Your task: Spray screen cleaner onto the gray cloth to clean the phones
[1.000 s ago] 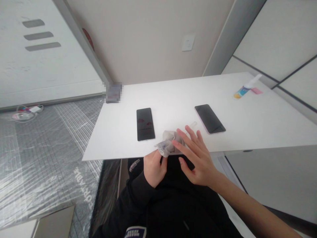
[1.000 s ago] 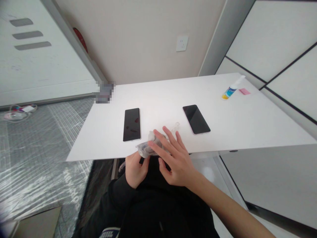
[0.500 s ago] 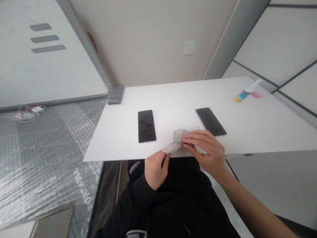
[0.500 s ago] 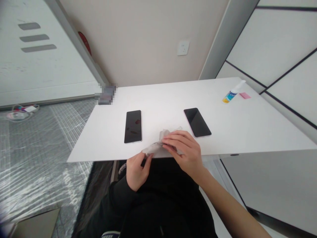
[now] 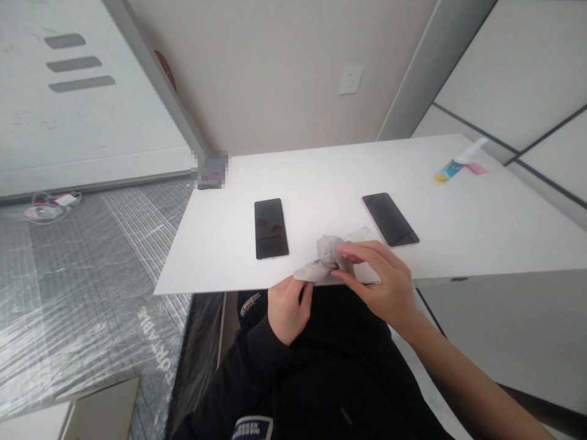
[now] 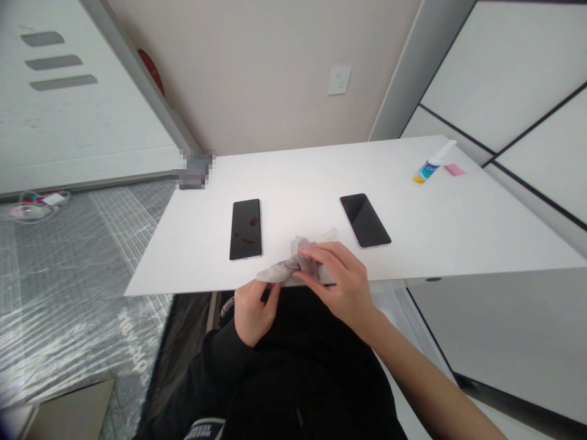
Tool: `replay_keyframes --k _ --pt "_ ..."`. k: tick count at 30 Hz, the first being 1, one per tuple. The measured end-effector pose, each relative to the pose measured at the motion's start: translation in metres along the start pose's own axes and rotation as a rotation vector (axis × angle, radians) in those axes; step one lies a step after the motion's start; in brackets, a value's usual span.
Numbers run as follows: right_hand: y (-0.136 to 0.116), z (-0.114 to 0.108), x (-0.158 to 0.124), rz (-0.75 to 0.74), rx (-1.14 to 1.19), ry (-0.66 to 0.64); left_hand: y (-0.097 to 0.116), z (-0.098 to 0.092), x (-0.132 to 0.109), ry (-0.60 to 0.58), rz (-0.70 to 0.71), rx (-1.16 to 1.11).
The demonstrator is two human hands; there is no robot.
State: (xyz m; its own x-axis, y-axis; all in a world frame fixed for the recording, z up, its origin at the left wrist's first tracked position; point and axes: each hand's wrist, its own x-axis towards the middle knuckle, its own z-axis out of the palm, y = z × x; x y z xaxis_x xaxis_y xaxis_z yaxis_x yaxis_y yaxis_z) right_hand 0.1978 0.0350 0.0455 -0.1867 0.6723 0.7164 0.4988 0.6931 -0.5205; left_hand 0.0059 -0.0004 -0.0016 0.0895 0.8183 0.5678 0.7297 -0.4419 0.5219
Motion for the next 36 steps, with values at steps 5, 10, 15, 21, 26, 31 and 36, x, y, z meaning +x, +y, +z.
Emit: replay_keyframes --k 5,10,15,21,26,31,36 --pt "-0.005 -0.002 -0.001 0.211 0.201 -0.049 -0.002 0.001 -0.001 0.023 0.036 0.018" --pt "0.035 -0.009 -0.003 0.464 0.353 0.194 -0.001 0.000 0.000 0.035 0.036 0.033" --pt "0.053 -0.020 0.001 0.376 0.045 0.419 0.002 -0.001 0.002 0.028 0.031 0.023" --pt "0.009 -0.022 0.007 -0.138 -0.047 0.014 0.002 -0.001 0.003 0.029 0.034 0.023" --pt "0.015 -0.012 0.015 -0.140 -0.236 -0.048 0.003 -0.002 0.004 0.024 0.049 0.005" --pt "0.026 -0.007 0.017 -0.056 -0.389 -0.169 0.002 -0.001 0.005 0.025 0.045 -0.002" --pt "0.026 -0.010 0.014 -0.096 -0.429 -0.084 0.002 -0.002 0.005 0.009 0.034 -0.005"
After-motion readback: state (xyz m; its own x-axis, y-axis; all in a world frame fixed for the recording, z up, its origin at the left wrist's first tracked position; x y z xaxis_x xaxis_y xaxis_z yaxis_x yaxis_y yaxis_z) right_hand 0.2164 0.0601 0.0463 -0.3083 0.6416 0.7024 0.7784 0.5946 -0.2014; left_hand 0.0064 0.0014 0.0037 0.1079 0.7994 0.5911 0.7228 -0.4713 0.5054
